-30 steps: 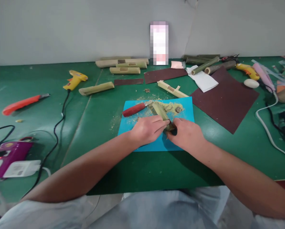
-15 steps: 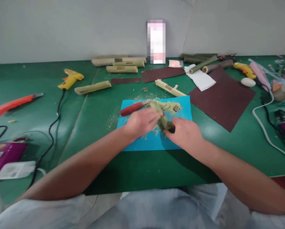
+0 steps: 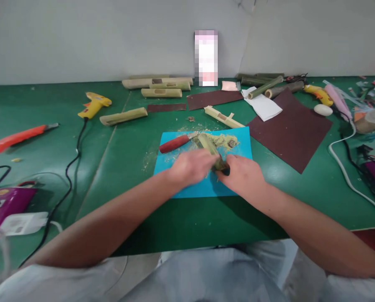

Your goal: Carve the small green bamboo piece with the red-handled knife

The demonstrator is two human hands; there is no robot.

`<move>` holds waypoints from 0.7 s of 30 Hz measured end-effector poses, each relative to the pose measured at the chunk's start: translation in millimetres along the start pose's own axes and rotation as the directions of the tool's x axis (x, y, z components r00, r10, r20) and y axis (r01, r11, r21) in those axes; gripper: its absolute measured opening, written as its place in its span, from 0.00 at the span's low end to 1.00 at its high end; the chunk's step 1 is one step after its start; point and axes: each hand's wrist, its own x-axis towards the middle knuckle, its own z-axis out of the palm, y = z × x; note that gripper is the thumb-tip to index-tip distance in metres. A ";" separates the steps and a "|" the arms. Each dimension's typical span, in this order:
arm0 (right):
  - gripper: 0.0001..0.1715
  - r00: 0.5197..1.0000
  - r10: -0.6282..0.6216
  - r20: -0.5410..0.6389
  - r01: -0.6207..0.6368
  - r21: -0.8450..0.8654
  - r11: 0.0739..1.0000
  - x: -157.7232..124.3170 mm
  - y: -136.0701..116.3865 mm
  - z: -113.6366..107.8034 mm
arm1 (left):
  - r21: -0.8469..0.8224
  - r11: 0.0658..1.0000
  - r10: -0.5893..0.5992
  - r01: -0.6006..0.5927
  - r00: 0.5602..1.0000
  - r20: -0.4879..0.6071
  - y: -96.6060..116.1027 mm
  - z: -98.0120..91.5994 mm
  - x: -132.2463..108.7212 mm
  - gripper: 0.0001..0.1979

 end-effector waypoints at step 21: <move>0.13 1.000 -0.014 -0.006 0.013 -0.063 0.998 -1.5 -2.4 -0.7 | -0.021 0.999 0.032 -0.033 0.999 -0.039 -13.4 -1.5 4.8 0.17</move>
